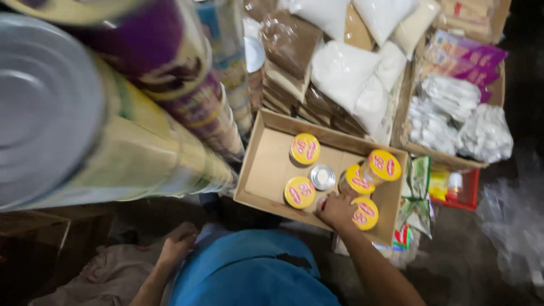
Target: The recorder is organizing various canned goods, snacks, and liquids into boxes.
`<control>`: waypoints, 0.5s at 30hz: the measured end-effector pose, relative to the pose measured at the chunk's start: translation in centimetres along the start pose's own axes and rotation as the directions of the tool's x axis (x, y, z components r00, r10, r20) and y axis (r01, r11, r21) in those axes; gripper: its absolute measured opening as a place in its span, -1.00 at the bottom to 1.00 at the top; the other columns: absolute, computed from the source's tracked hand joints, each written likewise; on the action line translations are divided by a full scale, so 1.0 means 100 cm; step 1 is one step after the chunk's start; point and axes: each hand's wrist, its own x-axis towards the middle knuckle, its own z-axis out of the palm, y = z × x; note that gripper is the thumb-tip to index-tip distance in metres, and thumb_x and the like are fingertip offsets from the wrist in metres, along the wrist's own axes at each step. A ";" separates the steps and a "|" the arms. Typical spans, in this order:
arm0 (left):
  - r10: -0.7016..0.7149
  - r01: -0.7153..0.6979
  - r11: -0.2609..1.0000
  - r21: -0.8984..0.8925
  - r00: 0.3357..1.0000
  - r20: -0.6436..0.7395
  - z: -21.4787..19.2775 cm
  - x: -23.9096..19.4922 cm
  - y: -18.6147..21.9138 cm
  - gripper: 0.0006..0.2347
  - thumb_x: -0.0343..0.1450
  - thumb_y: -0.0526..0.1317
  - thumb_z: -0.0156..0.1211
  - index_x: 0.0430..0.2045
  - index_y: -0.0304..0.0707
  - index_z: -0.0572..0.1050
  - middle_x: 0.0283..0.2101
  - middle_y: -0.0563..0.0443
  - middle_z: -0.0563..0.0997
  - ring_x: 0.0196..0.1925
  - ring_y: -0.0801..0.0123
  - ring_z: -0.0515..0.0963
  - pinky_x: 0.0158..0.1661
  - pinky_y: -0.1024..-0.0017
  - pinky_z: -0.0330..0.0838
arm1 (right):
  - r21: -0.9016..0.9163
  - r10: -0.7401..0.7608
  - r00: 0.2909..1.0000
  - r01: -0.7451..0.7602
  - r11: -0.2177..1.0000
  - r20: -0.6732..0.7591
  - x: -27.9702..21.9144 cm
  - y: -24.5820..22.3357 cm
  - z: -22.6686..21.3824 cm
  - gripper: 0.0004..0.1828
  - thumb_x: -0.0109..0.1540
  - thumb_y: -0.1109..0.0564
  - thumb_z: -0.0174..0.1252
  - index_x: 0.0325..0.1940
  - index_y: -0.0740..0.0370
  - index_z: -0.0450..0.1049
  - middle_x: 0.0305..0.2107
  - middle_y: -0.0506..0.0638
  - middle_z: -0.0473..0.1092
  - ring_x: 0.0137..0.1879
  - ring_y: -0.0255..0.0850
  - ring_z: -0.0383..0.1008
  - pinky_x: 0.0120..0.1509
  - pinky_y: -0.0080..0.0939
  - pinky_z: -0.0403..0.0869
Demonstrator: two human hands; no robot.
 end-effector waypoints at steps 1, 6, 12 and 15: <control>0.089 -0.081 0.988 -0.130 0.994 0.063 0.002 0.007 -0.007 -0.79 0.34 -0.21 0.24 -0.23 -0.31 0.64 -0.35 -0.07 0.69 -0.34 0.32 0.63 -0.29 0.35 0.53 | 0.001 0.029 0.999 -0.030 1.000 0.038 0.001 -0.001 0.000 -0.17 0.02 -0.32 0.39 0.17 0.19 0.33 0.11 0.22 0.36 0.32 0.20 0.28 0.21 0.35 0.38; 0.159 -0.142 0.968 -0.207 0.985 0.071 0.007 0.021 -0.006 -0.88 0.36 -0.27 0.29 -0.35 -0.35 0.58 -0.46 -0.01 0.58 -0.42 0.35 0.54 -0.39 0.35 0.50 | 0.169 0.105 0.986 -0.127 0.977 0.131 -0.006 0.007 -0.026 -0.11 0.00 -0.28 0.39 0.24 0.22 0.29 0.12 0.24 0.43 0.29 0.13 0.43 0.28 0.20 0.45; 0.311 -0.310 0.950 -0.026 0.948 0.070 0.007 0.025 -0.027 -0.83 0.33 -0.17 0.27 -0.51 -0.32 0.65 -0.42 -0.09 0.63 -0.39 0.31 0.60 -0.33 0.34 0.50 | 0.392 -0.002 0.990 0.058 0.918 -0.141 0.001 0.035 -0.024 -0.04 -0.12 -0.12 0.58 0.20 0.30 0.30 0.00 0.35 0.42 0.10 0.19 0.48 0.18 0.07 0.49; -0.054 0.054 0.998 0.033 0.999 -0.002 0.016 0.028 -0.025 -0.76 0.29 -0.08 0.32 -0.31 -0.19 0.72 -0.36 -0.05 0.75 -0.29 0.32 0.68 -0.15 0.35 0.54 | 0.792 -0.088 0.977 0.207 0.574 -0.192 0.008 0.040 -0.016 -0.18 -0.17 0.14 0.45 0.15 0.34 0.38 -0.16 0.25 0.56 -0.07 -0.04 0.62 0.03 -0.12 0.58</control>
